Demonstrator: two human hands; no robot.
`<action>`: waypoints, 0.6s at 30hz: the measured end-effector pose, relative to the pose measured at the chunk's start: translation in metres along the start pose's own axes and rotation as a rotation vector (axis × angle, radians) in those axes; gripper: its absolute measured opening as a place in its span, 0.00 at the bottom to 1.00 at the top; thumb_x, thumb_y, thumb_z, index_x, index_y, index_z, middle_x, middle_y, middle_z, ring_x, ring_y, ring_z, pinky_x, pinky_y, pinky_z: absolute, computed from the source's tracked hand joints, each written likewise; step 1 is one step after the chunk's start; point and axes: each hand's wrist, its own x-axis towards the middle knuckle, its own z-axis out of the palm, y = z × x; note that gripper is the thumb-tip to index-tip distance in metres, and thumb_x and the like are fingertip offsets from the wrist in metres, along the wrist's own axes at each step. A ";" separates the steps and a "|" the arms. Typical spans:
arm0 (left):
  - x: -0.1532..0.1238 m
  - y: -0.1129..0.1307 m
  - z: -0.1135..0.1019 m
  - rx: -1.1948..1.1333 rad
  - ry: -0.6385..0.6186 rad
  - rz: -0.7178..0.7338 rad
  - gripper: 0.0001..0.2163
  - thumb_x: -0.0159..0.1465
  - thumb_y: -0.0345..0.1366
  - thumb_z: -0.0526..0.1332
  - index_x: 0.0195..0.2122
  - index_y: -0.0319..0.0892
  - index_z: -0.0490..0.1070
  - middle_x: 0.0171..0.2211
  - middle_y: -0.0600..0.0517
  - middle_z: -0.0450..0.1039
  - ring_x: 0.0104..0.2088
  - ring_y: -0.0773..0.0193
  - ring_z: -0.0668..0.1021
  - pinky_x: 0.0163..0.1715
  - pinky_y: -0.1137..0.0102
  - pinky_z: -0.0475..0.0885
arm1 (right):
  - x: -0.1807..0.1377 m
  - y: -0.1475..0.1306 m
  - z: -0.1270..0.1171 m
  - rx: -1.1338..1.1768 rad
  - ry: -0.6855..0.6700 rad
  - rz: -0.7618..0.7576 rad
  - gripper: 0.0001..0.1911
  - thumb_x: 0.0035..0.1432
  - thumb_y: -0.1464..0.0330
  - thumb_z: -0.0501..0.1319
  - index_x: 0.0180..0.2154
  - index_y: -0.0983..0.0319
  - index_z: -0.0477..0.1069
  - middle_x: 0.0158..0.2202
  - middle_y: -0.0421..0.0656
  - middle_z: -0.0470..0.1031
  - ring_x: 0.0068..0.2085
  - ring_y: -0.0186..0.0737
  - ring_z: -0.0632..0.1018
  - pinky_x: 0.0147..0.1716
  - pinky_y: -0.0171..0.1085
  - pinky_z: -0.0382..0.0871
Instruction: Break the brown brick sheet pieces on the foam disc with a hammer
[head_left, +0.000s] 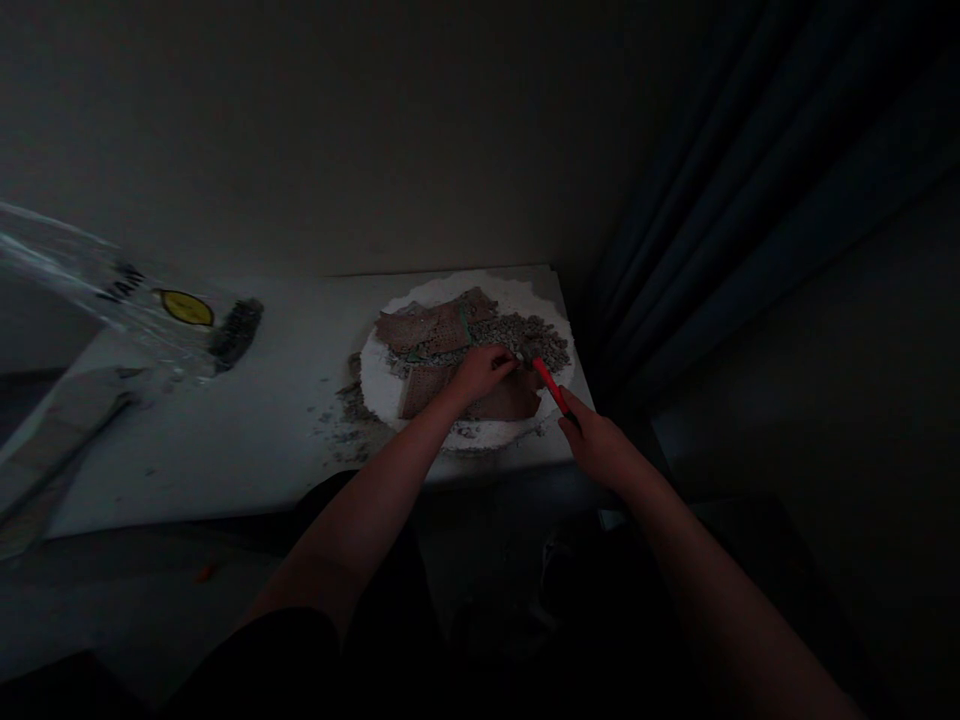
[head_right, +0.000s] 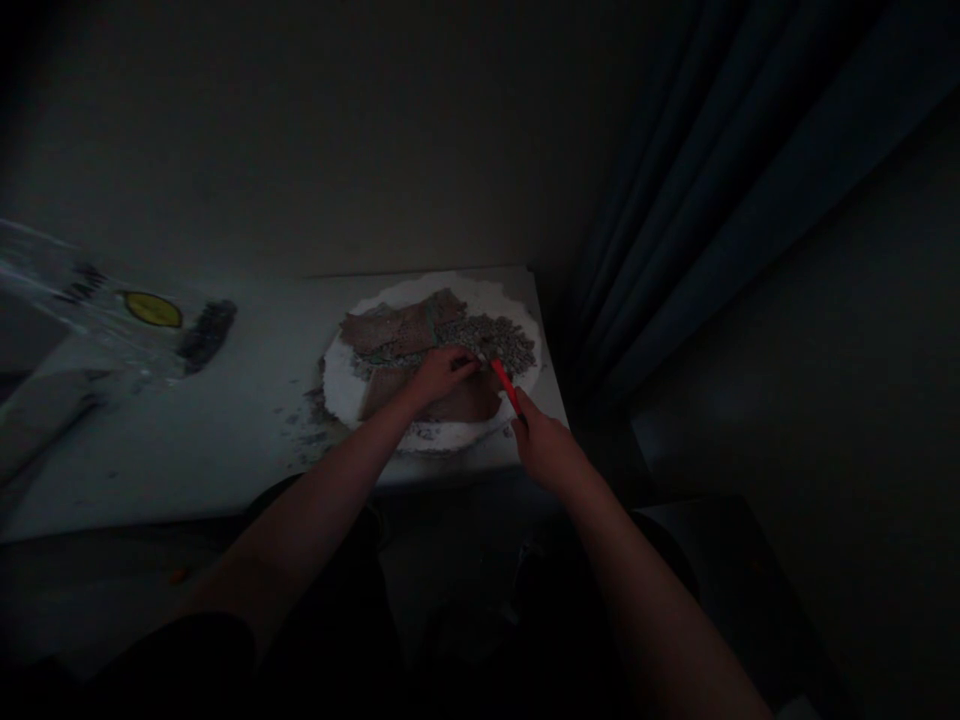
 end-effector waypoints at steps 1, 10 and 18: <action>0.000 0.000 0.000 0.000 0.003 0.001 0.09 0.64 0.38 0.60 0.35 0.41 0.78 0.36 0.48 0.80 0.38 0.57 0.79 0.42 0.64 0.72 | 0.000 0.000 0.000 0.000 0.003 -0.001 0.31 0.70 0.66 0.51 0.71 0.61 0.52 0.56 0.54 0.77 0.52 0.52 0.80 0.51 0.44 0.70; -0.004 -0.001 0.002 0.092 -0.007 0.059 0.09 0.66 0.37 0.58 0.37 0.40 0.77 0.37 0.48 0.79 0.39 0.59 0.78 0.44 0.65 0.72 | -0.004 0.001 0.001 0.077 0.074 -0.040 0.30 0.69 0.66 0.52 0.70 0.63 0.55 0.55 0.55 0.77 0.52 0.54 0.79 0.52 0.47 0.70; -0.006 -0.002 0.006 0.107 -0.006 0.047 0.11 0.67 0.40 0.58 0.38 0.40 0.78 0.38 0.46 0.80 0.38 0.59 0.79 0.42 0.65 0.71 | -0.018 -0.014 -0.007 0.225 0.156 -0.127 0.31 0.69 0.64 0.50 0.71 0.61 0.54 0.54 0.54 0.77 0.47 0.50 0.81 0.48 0.45 0.72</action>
